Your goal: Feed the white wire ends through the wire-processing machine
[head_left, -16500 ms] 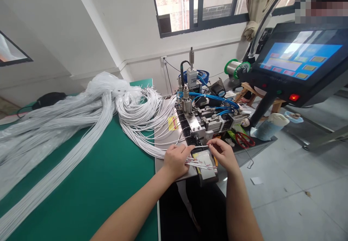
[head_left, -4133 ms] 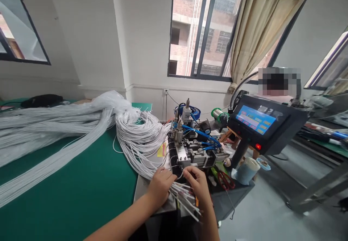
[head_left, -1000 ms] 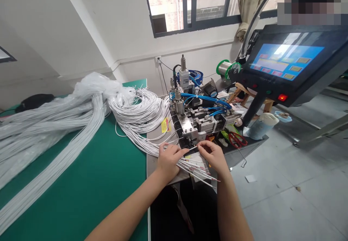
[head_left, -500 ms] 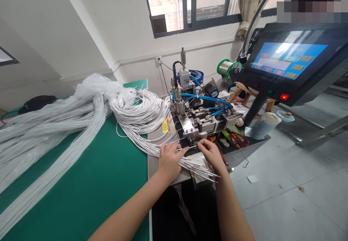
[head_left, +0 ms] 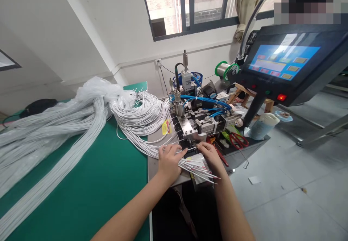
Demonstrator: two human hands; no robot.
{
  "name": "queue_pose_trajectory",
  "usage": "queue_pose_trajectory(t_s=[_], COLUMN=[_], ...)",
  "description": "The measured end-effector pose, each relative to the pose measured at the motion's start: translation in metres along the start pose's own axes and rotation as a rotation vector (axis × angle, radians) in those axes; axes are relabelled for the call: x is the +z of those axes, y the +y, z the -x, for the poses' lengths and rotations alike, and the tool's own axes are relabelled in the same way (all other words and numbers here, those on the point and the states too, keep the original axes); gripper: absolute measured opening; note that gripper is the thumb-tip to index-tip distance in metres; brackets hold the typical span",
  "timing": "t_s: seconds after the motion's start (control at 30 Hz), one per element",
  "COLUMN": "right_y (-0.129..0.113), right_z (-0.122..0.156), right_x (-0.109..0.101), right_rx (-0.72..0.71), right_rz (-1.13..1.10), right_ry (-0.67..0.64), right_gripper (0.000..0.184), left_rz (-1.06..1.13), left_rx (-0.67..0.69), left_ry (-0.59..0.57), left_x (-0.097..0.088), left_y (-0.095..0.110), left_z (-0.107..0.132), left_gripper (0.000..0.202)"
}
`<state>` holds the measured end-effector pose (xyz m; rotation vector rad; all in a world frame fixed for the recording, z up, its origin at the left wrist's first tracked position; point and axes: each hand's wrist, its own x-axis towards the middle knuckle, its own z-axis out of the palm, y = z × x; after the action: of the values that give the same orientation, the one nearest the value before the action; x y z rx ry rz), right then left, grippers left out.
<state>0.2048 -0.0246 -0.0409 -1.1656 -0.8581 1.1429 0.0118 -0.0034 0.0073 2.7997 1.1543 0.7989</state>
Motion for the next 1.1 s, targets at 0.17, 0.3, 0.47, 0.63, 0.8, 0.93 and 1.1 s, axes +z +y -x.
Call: queue_pose_trajectory(t_s=[0.17,0.3,0.47,0.63,0.8,0.93,1.1], right_y=[0.003,0.0,-0.011,-0.037,-0.06,-0.061,-0.041], right_z=[0.002,0.004,0.013,0.033,0.049,0.046,0.033], right_x=[-0.002,-0.004,-0.01,-0.025,-0.03,-0.021,-0.009], right_rx=[-0.107,-0.178,-0.23,-0.274,-0.338,-0.429,-0.4], right_rz=[0.091,0.178,0.252,0.381,0.55,0.52,0.372], right_ry=[0.056,0.153,0.211,0.076,-0.257,-0.28,-0.036], right_gripper=[0.038,0.035,0.033,0.027,0.015,0.012,0.018], left_rz=[-0.031,-0.044,-0.086,-0.046,-0.009,0.018,0.07], left_rx=[0.038,0.034,0.024,0.025,0.034,0.045,0.063], left_ry=[0.07,0.071,0.101,0.156,0.189,0.175,0.11], left_x=[0.001,0.002,0.002,0.001,-0.001,-0.003,-0.005], left_y=[-0.001,-0.002,0.0,0.002,0.003,0.004,0.004], left_z=[0.002,0.002,0.001,0.0,-0.002,-0.001,0.0], left_gripper=[0.043,0.039,0.032,0.029,0.024,0.025,0.033])
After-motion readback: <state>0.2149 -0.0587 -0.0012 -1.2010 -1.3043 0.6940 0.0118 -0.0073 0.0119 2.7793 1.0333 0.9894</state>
